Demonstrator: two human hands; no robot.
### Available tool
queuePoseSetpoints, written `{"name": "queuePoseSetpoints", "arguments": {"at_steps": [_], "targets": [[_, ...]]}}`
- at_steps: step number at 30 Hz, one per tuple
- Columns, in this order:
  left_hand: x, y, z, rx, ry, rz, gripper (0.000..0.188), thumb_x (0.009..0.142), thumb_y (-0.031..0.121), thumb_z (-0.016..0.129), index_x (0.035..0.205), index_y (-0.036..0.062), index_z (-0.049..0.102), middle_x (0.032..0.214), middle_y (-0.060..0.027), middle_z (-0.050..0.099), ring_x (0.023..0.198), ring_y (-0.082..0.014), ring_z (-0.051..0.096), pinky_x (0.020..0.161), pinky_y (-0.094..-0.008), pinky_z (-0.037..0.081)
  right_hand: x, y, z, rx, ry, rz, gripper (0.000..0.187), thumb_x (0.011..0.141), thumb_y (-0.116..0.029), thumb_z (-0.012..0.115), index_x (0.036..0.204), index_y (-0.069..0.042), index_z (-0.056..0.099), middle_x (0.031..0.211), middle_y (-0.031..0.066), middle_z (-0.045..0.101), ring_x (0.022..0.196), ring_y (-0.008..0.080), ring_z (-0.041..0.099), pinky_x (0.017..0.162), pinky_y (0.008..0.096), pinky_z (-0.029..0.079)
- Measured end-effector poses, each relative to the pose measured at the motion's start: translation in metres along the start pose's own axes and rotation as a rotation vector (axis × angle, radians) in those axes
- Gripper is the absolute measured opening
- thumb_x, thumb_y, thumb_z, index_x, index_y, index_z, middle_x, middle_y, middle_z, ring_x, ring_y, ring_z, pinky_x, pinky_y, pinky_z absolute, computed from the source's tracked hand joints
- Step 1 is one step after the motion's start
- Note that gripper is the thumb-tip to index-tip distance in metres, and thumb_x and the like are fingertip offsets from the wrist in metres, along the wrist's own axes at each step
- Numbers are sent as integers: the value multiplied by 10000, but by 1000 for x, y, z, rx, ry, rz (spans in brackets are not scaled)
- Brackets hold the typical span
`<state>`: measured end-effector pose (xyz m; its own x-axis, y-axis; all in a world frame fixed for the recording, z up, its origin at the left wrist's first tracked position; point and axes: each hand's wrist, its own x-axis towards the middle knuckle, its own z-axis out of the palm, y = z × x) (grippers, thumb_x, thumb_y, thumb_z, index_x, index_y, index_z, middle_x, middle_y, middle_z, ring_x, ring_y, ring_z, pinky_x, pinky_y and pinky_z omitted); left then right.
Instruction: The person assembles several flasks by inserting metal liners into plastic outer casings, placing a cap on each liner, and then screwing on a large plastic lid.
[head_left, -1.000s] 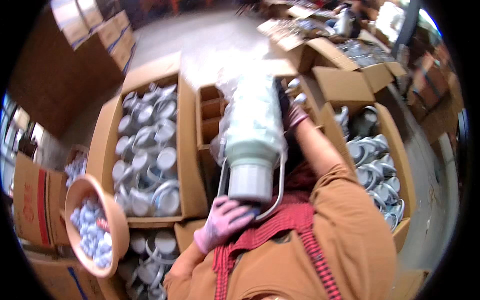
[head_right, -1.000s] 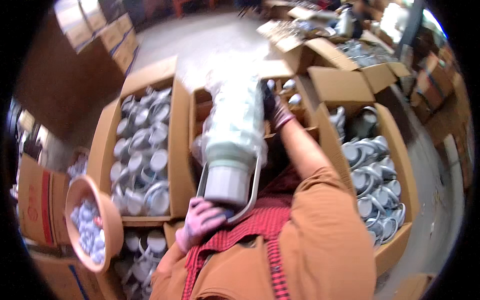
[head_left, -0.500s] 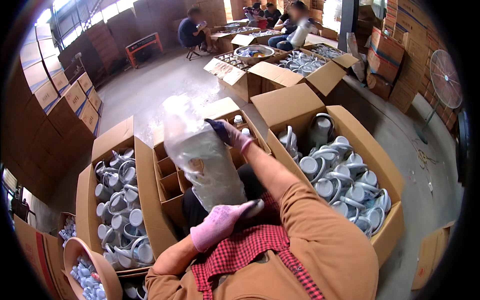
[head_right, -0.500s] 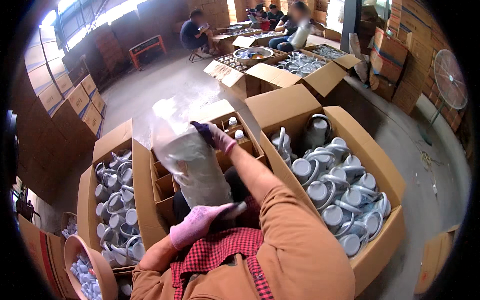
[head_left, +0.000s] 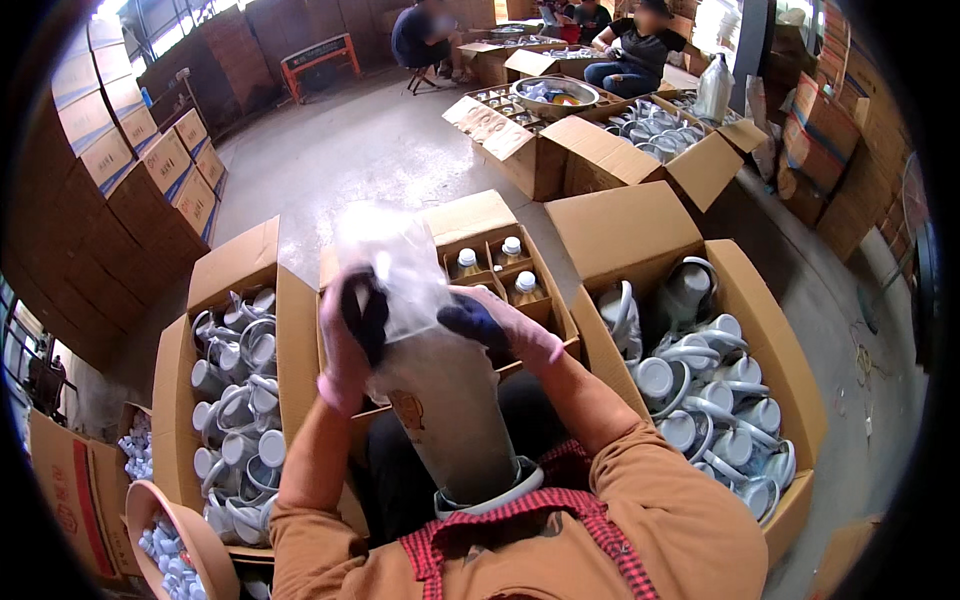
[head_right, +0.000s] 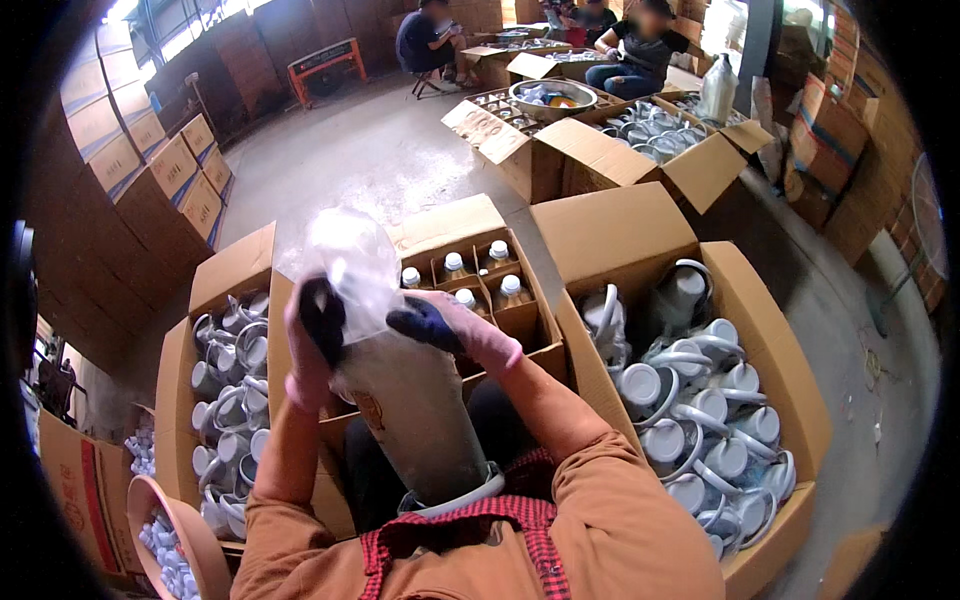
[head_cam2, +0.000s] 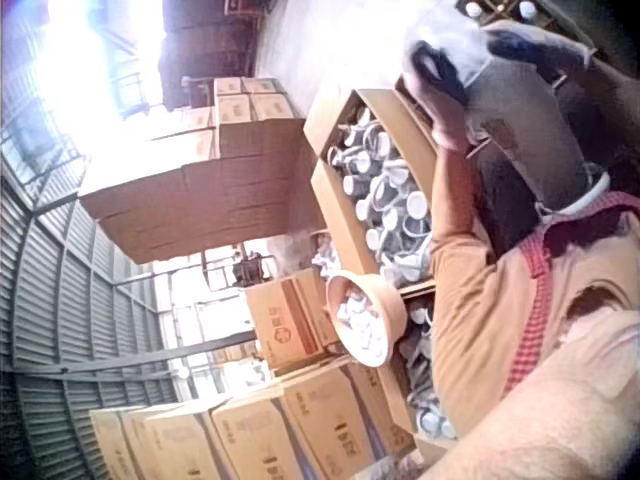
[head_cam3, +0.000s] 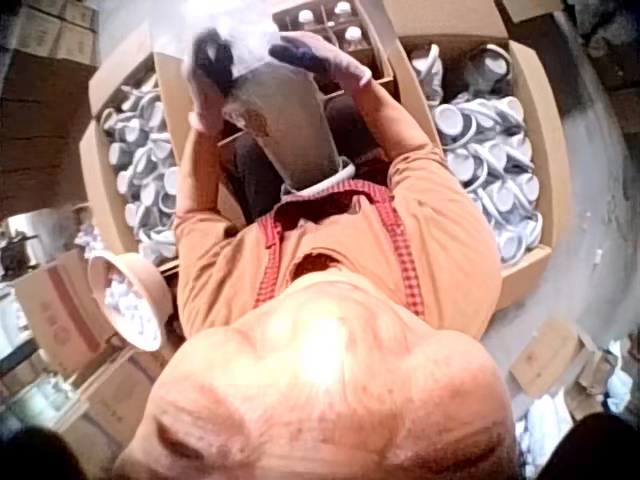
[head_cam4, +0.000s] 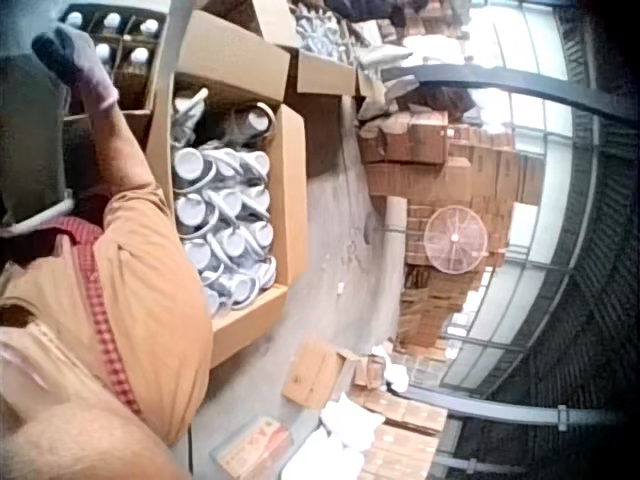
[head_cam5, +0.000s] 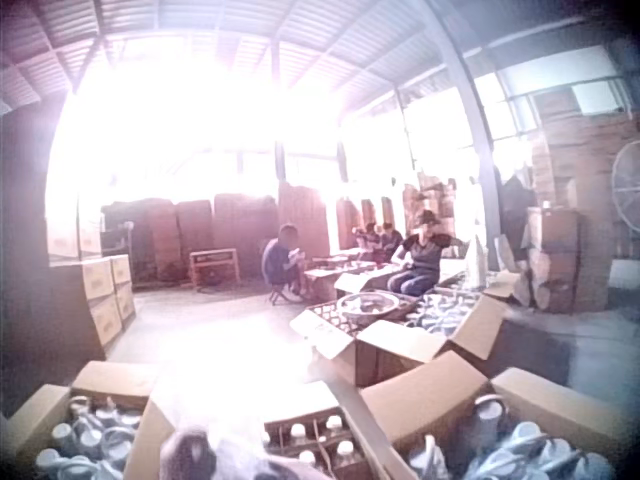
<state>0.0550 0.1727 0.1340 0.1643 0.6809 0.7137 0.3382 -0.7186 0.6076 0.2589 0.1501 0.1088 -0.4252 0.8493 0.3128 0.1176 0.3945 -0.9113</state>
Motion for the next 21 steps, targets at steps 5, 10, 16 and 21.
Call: {"name": "queuePoseSetpoints", "arguments": {"at_steps": [5,10,16,21], "targets": [[41,-43,-7,-421,-210,-453,285,854,74,585,1118,-23,541,1018,-57,576,951,-130,528,856,-244,418,10,48,-22,607,193,276,369,883,-306,588,1034,29,619,1012,83,642,865,135,591,810,271,450],[-22,-50,-5,-601,-399,-445,432,881,152,522,1283,4,464,1289,-128,503,1208,-210,447,1034,-309,296,4,107,-7,868,29,556,332,933,-258,489,1008,40,615,1013,100,640,855,182,615,829,307,468],[-223,-153,-46,-942,-410,-1328,314,921,142,453,1180,-4,555,1233,-78,542,1113,-201,501,996,-295,364,7,91,-30,407,408,161,418,954,-321,413,1033,45,599,1024,132,631,973,204,594,893,329,452],[-322,-192,-87,172,-932,-1170,241,873,152,480,1021,32,626,996,-108,606,893,-256,581,817,-348,440,5,-34,-17,-309,212,-422,325,879,-252,533,1130,-52,591,1084,173,611,1041,303,578,916,381,432]]}}
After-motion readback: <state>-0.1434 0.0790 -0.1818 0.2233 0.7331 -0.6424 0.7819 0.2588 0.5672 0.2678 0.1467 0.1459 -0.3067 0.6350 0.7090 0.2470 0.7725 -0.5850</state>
